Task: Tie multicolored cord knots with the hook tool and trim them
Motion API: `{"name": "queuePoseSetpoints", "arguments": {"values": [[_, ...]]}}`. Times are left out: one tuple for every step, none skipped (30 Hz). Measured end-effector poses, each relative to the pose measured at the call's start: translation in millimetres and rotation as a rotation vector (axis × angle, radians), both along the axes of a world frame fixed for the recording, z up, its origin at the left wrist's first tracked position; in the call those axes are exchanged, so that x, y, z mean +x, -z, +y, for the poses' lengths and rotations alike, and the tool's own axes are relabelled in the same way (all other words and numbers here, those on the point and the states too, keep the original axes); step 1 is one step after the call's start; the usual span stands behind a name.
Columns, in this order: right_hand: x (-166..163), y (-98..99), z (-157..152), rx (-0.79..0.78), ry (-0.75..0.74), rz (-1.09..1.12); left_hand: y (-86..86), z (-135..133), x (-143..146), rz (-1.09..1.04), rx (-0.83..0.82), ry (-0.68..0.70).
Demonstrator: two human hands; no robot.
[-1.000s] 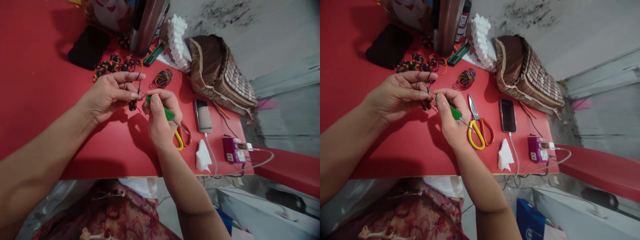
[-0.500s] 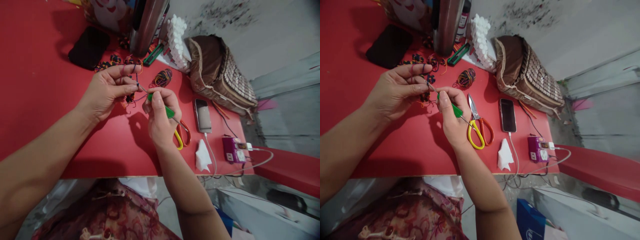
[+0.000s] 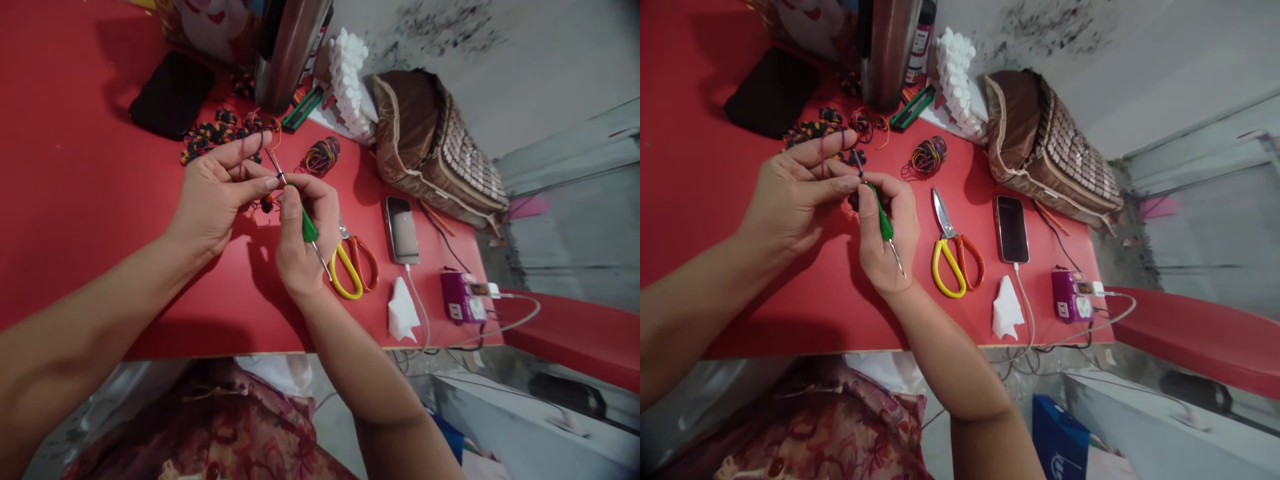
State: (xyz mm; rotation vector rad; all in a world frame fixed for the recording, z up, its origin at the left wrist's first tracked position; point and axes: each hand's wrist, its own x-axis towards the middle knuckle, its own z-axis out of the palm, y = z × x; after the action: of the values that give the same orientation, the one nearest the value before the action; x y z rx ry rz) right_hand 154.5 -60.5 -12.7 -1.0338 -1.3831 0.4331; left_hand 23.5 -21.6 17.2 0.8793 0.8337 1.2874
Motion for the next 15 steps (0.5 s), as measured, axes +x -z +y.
{"name": "queuePoseSetpoints", "arguments": {"values": [[1, 0.5, -1, 0.001, -0.008, -0.019, 1.2, 2, -2, -0.012, -0.017, 0.028], [2, 0.8, -1, 0.015, -0.019, -0.038, 2.1, 4, -4, -0.034, -0.025, 0.039], [4, 0.8, -1, 0.036, -0.028, -0.053, 2.6, 6, -7, -0.055, -0.023, 0.038], [6, 0.5, -1, 0.058, -0.038, -0.060, 2.4, 8, -8, -0.066, -0.014, 0.030], [8, 0.0, -1, 0.072, -0.055, -0.063, 1.6, 9, -9, -0.068, 0.002, 0.013], [9, -0.8, 0, 0.083, -0.075, -0.060, 0.1, 9, -10, -0.058, 0.023, -0.013], [10, -1.5, 1, 0.085, -0.092, -0.055, -1.9, 9, -10, -0.038, 0.045, -0.040], [10, -2.2, 1, 0.079, -0.100, -0.054, -4.2, 8, -9, -0.009, 0.065, -0.061], [9, -2.7, 2, 0.069, -0.094, -0.057, -6.6, 6, -7, 0.022, 0.079, -0.073], [8, -2.9, 2, 0.055, -0.074, -0.064, -8.7, 4, -5, 0.048, 0.090, -0.084], [7, -2.7, 2, 0.040, -0.042, -0.073, -10.2, 1, -3, 0.072, 0.092, -0.087], [5, -2.1, 2, 0.031, -0.002, -0.077, -10.8, -1, -1, 0.086, 0.088, -0.086], [3, -1.2, 2, 0.024, 0.034, -0.079, -10.5, -3, 1, 0.085, 0.076, -0.085], [2, 0.0, 1, 0.025, 0.059, -0.084, -9.3, -4, 2, 0.075, 0.054, -0.075], [1, 1.3, 1, 0.020, 0.068, -0.090, -7.3, -4, 3, 0.056, 0.026, -0.054]]}}
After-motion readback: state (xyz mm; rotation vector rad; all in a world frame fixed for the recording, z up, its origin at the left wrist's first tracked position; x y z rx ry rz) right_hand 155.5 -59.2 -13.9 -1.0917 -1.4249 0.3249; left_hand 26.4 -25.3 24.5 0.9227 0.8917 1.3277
